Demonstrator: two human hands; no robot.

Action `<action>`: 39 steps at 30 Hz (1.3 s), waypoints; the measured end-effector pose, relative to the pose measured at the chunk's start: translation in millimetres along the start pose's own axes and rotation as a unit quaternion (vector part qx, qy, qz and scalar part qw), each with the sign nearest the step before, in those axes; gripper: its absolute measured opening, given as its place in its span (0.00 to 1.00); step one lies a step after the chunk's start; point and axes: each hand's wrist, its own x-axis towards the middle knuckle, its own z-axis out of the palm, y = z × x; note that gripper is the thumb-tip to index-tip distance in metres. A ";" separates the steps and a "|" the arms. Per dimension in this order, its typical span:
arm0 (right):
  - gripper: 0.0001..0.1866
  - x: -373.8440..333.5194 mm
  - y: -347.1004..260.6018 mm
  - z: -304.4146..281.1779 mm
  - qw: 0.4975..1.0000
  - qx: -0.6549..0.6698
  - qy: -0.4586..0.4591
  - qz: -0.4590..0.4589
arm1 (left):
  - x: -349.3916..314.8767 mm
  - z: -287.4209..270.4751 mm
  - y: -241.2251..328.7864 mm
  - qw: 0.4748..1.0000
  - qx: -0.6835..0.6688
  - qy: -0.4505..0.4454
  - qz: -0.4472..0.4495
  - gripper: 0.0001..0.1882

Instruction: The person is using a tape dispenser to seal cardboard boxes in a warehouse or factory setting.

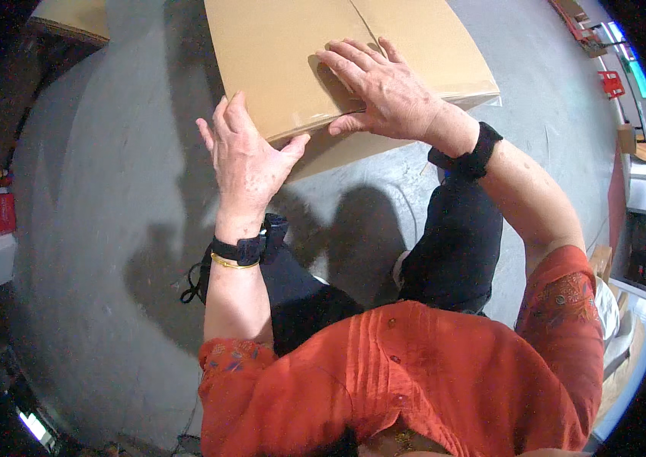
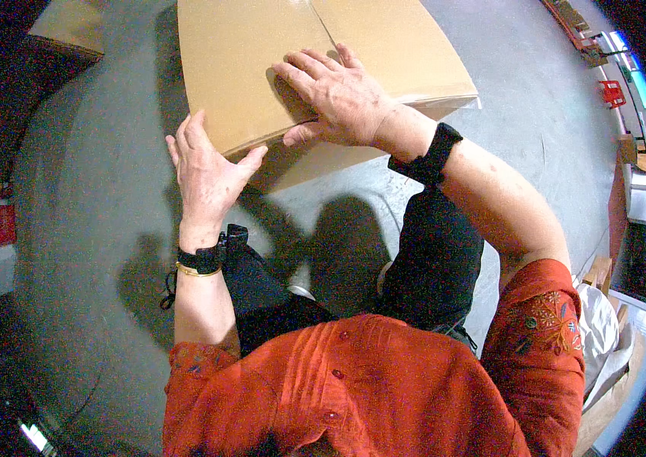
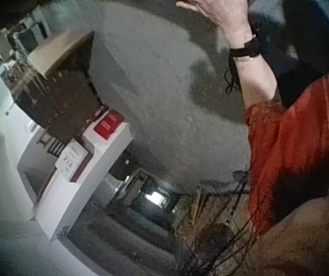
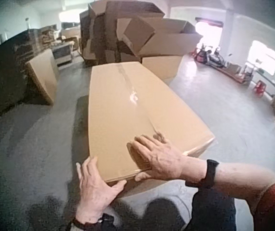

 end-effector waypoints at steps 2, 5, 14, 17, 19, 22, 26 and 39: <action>0.59 0.5 4.1 10.7 0.999 0.032 0.029 -0.005 | 2.1 -1.1 2.4 1.000 -0.001 0.002 -0.002 0.54; 0.60 0.2 -8.7 18.0 1.000 0.007 0.023 0.012 | -1.6 -2.5 -1.7 1.000 -0.001 0.001 -0.006 0.53; 0.58 -1.7 -20.7 19.4 0.999 -0.028 0.024 0.039 | -13.3 -43.3 -33.4 0.939 -0.331 -0.053 -0.072 0.46; 0.57 2.1 -25.6 17.8 0.998 -0.033 0.032 0.036 | -21.0 -48.4 -51.1 0.957 -0.286 -0.007 -0.039 0.37; 0.56 1.4 -22.9 20.8 0.998 -0.038 0.033 0.032 | -25.4 -52.3 -46.1 0.968 -0.227 -0.061 -0.084 0.29; 0.56 1.1 -21.6 20.8 0.998 -0.046 0.037 0.027 | -26.3 -51.7 -40.3 0.979 -0.116 -0.105 -0.129 0.29; 0.55 0.8 -21.8 20.6 0.998 -0.054 0.032 0.032 | -24.3 -49.6 -39.4 0.982 -0.188 -0.010 -0.035 0.20; 0.60 3.3 -28.5 14.8 0.999 -0.028 0.020 0.040 | -12.8 -20.9 -88.3 0.789 -0.551 -0.175 -0.206 0.15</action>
